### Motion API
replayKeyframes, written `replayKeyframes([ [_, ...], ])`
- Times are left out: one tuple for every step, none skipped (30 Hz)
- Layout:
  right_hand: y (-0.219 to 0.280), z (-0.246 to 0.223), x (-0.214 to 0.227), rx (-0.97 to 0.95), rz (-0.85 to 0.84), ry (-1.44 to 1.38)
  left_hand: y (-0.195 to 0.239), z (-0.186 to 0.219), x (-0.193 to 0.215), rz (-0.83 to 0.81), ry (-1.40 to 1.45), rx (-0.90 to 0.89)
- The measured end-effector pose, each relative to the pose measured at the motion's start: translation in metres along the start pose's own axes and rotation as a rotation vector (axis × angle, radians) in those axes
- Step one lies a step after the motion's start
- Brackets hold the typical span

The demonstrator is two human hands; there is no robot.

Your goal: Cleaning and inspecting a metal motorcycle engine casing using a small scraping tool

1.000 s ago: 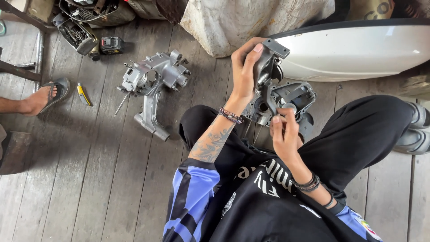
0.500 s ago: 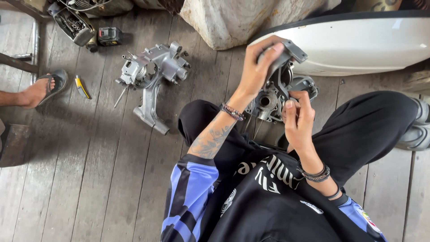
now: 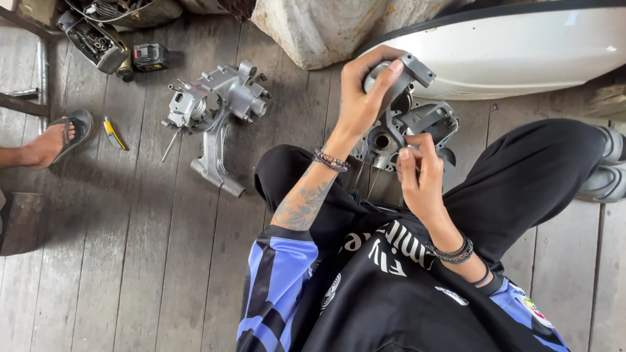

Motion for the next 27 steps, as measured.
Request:
replayKeyframes([
  [0.004,0.001,-0.002,-0.01,-0.002,0.024,0.001,0.003,0.001,0.008,-0.015,-0.021],
  [0.006,0.003,-0.002,-0.015,-0.001,0.024,0.001,0.006,0.0,0.007,-0.013,-0.018],
  [0.008,0.004,-0.001,-0.019,-0.001,0.025,0.001,0.008,0.001,0.035,0.016,-0.004],
  [0.01,0.006,-0.001,-0.023,-0.001,0.024,0.001,0.01,0.003,0.062,0.043,0.011],
  [0.004,0.002,0.001,-0.027,0.001,0.023,0.001,0.006,0.001,0.059,0.045,0.015],
  [-0.001,-0.002,0.004,-0.014,0.011,0.014,0.001,0.003,-0.003,0.022,0.003,-0.003],
  [-0.006,-0.006,0.007,-0.001,0.022,0.005,0.002,0.0,-0.007,-0.015,-0.038,-0.02],
  [-0.005,-0.005,0.006,-0.001,0.028,0.006,0.001,0.002,-0.007,-0.022,-0.036,-0.022],
  [-0.004,-0.002,0.005,-0.01,0.023,-0.01,0.001,0.002,-0.006,-0.024,-0.02,-0.018],
  [-0.003,0.0,0.004,-0.019,0.014,-0.027,0.001,0.003,-0.006,-0.022,-0.004,-0.012],
  [-0.001,0.001,0.005,-0.02,0.017,-0.027,-0.001,0.001,-0.005,-0.025,-0.003,-0.012],
  [0.002,0.002,0.003,-0.024,-0.001,-0.025,0.0,-0.002,-0.004,-0.007,0.084,0.009],
  [0.006,0.003,0.001,-0.028,-0.02,-0.024,0.001,-0.006,-0.002,0.011,0.17,0.03],
  [0.005,0.001,0.002,-0.027,-0.022,-0.025,-0.001,0.002,-0.001,0.013,0.169,0.03],
  [0.004,-0.001,0.002,-0.018,-0.026,-0.009,-0.002,0.007,0.0,0.029,0.232,0.056],
  [0.005,-0.003,0.002,-0.012,-0.028,0.007,-0.002,0.012,-0.001,0.044,0.296,0.086],
  [0.002,-0.006,0.004,-0.015,-0.03,0.006,-0.001,0.009,-0.003,0.045,0.298,0.089],
  [-0.003,-0.009,0.007,-0.024,-0.012,0.021,-0.001,0.008,-0.006,0.001,0.27,0.043],
  [-0.009,-0.012,0.009,-0.032,0.006,0.035,-0.002,0.009,-0.009,-0.043,0.243,-0.004],
  [-0.008,-0.012,0.009,-0.027,0.008,0.035,-0.002,0.008,-0.007,-0.046,0.24,-0.008],
  [-0.007,-0.011,0.008,-0.033,-0.01,0.036,-0.002,0.006,-0.003,-0.023,0.11,0.011],
  [-0.004,-0.01,0.006,-0.046,-0.034,0.036,0.001,0.004,-0.001,0.003,-0.017,0.036],
  [-0.002,-0.008,0.008,-0.048,-0.037,0.035,-0.001,0.001,0.001,0.005,-0.016,0.038],
  [0.002,-0.006,0.009,-0.051,-0.054,0.055,-0.001,0.0,0.002,0.004,-0.022,0.014],
  [0.005,-0.004,0.01,-0.055,-0.07,0.075,0.0,-0.002,0.003,0.003,-0.028,-0.011],
  [0.004,-0.003,0.012,-0.061,-0.08,0.072,0.0,-0.012,0.002,0.011,-0.028,-0.001],
  [0.003,-0.003,0.016,-0.058,-0.08,0.083,0.0,-0.019,-0.001,-0.015,-0.094,-0.024],
])
Point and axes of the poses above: each hand's wrist, its own y-axis away from the middle knuckle, its own x-axis out of the back of the hand, z = x × y, the point moved 6 cm from there along -y, towards the middle knuckle, and after that the axes turned 11 degrees about -z, right-handed, at the moved point
